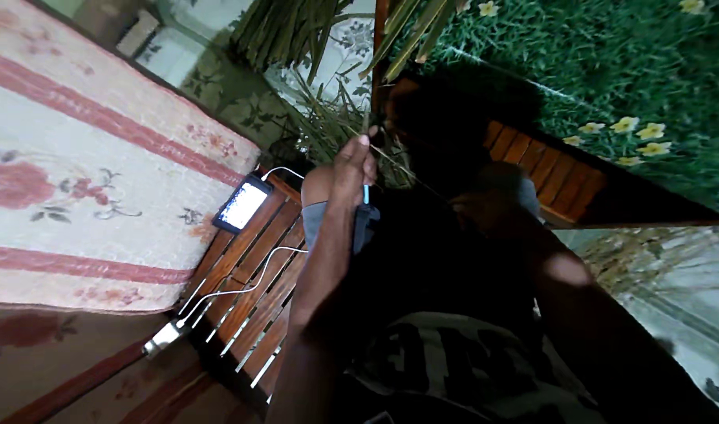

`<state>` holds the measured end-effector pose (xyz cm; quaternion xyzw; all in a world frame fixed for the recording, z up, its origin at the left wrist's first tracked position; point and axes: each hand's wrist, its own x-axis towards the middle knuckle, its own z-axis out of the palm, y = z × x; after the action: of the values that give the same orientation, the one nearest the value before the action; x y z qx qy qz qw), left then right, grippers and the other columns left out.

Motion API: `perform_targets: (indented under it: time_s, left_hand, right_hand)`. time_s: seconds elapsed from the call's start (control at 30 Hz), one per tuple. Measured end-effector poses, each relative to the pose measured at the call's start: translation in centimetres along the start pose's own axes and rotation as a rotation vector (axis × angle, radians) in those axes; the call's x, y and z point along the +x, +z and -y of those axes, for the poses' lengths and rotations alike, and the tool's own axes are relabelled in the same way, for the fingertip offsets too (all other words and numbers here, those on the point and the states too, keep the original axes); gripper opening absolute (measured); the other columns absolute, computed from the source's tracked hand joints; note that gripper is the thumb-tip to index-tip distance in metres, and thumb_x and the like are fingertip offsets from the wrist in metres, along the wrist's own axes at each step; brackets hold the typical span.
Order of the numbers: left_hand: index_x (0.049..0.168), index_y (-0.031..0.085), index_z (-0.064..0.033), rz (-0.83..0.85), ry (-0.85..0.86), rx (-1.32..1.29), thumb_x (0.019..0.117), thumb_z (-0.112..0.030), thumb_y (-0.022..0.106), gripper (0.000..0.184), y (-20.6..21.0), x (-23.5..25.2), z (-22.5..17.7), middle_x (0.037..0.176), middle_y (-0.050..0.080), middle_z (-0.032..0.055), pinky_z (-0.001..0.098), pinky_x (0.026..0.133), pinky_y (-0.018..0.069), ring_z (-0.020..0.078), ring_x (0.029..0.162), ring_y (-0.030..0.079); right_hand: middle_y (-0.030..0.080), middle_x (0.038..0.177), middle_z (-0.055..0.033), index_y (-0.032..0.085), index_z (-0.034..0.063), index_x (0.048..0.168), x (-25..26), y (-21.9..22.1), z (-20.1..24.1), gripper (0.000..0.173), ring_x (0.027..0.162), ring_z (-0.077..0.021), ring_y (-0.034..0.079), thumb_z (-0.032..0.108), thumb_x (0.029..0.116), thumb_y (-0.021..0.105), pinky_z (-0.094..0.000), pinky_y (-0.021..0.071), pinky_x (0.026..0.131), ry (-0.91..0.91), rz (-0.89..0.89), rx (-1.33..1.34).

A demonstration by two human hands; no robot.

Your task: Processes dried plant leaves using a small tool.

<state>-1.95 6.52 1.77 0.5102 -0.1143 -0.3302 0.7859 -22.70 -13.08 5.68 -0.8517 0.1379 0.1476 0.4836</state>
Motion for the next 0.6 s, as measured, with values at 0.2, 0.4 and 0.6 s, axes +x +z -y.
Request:
perform_targets:
  time_s: [0.2,0.4,0.6]
  left_hand:
    - [0.114,0.059,-0.0112,0.318,-0.286,0.148,0.1079,-0.022,0.044,0.02,2.8,-2.7,3.8,0.055,0.044,-0.0064,0.0185,0.044,0.0406,0.003,0.043,0.043]
    - [0.136,0.054,-0.0136,0.066,-0.096,-0.053,0.1127,-0.03,0.029,0.037,1.1,0.4,1.4,0.054,0.045,-0.01,0.0173,0.04,0.0406,0.0015,0.041,0.042]
    - [0.114,0.062,-0.0065,0.314,-0.301,0.344,0.108,-0.019,0.047,0.021,5.4,-3.6,3.6,0.057,0.048,-0.0065,0.0173,0.046,0.0409,0.001,0.046,0.044]
  right_hand:
    - [0.061,0.077,0.0024,0.069,0.0058,0.118,-0.5,0.3,-0.8,0.035,0.061,-0.0018,0.051,0.024,0.1093,0.041,-0.021,0.0456,0.058,-0.059,-0.061,0.107]
    - [0.062,0.074,0.0027,0.07,0.0043,0.117,-1.0,0.1,-1.3,0.035,0.056,-0.0009,0.05,0.023,0.1089,0.042,-0.02,0.044,0.052,-0.055,-0.024,0.146]
    - [0.069,0.078,-0.0048,0.07,0.0013,0.115,0.1,0.6,0.0,0.028,0.054,-0.0091,0.058,0.02,0.1079,0.05,-0.0282,0.0533,0.052,-0.048,-0.136,0.151]
